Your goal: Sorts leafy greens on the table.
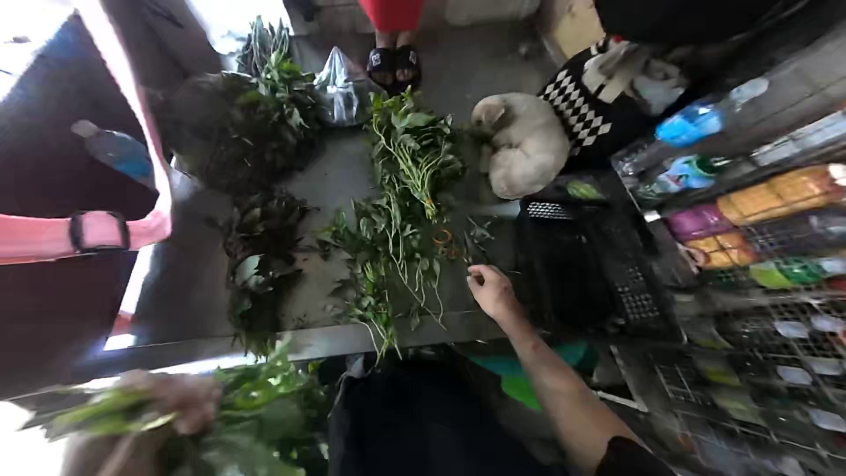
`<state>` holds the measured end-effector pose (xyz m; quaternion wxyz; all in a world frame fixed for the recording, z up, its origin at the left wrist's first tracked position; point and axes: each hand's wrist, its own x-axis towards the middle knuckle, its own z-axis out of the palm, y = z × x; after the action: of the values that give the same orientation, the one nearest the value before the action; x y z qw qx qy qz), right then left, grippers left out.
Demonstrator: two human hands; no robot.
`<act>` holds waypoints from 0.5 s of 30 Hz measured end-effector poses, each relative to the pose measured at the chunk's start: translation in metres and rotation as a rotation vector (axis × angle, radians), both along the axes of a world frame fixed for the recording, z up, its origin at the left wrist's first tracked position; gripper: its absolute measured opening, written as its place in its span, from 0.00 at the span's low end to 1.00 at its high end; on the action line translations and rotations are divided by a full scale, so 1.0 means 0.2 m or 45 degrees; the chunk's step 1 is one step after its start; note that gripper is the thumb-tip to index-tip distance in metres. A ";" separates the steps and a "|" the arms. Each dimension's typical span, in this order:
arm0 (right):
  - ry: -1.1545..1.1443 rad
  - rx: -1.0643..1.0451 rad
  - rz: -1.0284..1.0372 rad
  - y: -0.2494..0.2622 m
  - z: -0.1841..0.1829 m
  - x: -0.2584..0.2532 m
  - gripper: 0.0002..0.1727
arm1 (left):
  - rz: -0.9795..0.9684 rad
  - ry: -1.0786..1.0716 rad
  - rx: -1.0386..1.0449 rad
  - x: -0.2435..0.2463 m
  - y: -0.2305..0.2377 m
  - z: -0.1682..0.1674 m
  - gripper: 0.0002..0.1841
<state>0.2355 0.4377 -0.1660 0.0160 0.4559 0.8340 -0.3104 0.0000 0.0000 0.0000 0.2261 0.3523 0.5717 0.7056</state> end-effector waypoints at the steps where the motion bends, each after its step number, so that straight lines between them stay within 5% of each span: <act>1: 0.016 0.002 0.032 0.03 -0.02 -0.03 0.19 | -0.033 0.030 -0.102 0.08 0.09 -0.02 0.11; 9: 0.044 0.056 0.259 0.30 -0.23 -0.39 0.16 | 0.130 -0.276 -0.445 0.66 0.45 -0.25 0.09; 15: 0.092 -0.004 0.227 0.35 -0.25 -0.41 0.16 | 0.181 -0.679 -0.476 0.77 0.60 -0.33 0.10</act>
<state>0.1525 0.5074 -0.2165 0.0140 0.3683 0.8707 -0.3255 0.1534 0.1190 -0.0651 0.3785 0.0669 0.6352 0.6699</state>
